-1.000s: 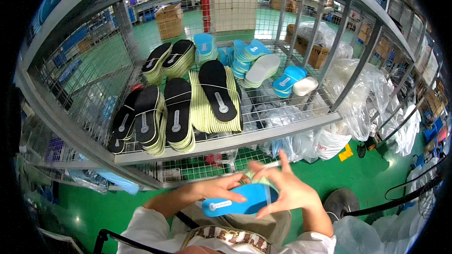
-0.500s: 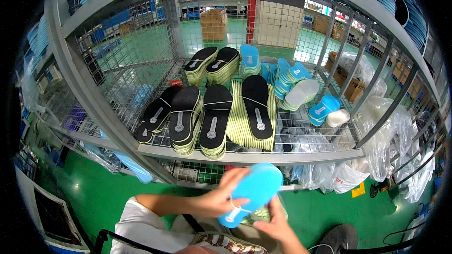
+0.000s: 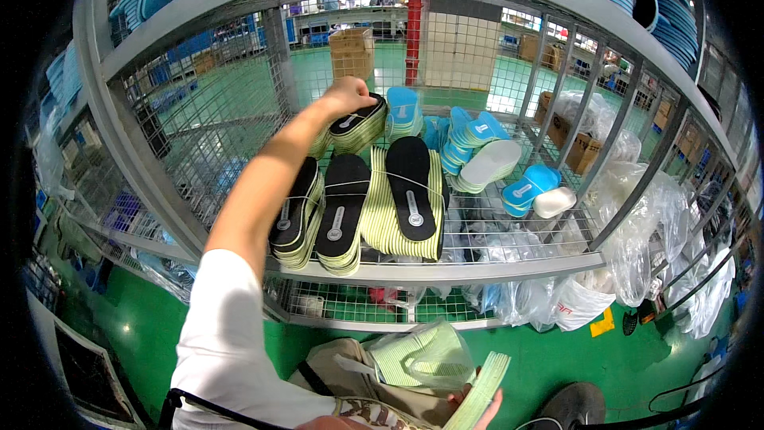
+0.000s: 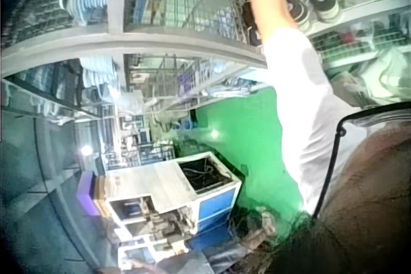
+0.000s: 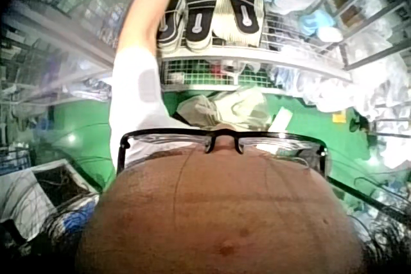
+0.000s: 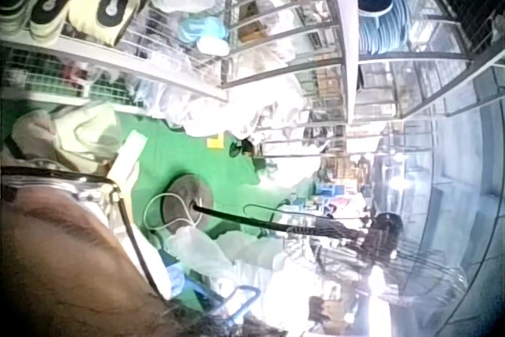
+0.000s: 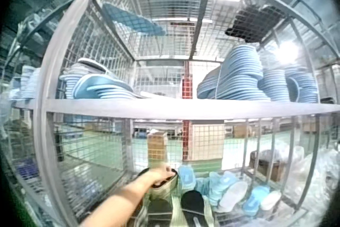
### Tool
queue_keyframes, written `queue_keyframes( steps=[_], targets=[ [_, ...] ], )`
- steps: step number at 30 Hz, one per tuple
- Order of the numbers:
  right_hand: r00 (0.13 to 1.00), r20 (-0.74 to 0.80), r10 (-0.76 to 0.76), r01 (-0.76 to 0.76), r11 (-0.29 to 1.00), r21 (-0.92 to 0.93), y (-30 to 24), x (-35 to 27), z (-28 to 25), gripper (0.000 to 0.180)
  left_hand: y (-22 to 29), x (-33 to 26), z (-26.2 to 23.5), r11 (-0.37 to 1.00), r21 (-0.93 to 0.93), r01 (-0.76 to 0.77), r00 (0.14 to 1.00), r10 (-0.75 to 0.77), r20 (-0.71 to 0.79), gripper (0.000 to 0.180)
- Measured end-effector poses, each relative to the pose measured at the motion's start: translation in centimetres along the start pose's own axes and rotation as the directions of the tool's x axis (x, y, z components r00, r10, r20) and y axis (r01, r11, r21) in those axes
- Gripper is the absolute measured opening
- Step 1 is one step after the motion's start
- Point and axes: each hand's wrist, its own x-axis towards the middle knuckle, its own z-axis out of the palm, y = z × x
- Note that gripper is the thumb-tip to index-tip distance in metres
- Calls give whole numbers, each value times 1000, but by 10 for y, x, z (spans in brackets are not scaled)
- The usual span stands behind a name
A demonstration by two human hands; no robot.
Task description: The person sits on the floor in a factory setting and packs blue and green slippers into clear plastic bags. They retrieve stacks of slippers from a nearby metal rack, place them into bags, and tie the bags shut. The person occasionally handles individual slippers and places them back on the rack.
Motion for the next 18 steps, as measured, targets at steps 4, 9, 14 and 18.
queue_keyframes(
  steps=[4,9,14,18],
  targets=[
    [953,286,96,-71,993,-94,0,-8,1,62,10,22,52,981,-35,189,975,-183,129,65],
    [964,195,178,-224,943,246,-5,3,-19,63,21,25,77,980,-95,177,984,-178,-7,44],
    [944,310,110,-173,968,184,6,12,-53,64,-9,57,71,998,18,-54,994,56,-98,34],
    [960,248,127,-197,939,281,7,12,-38,64,-61,58,32,990,128,64,995,-53,-90,34]
  ],
)
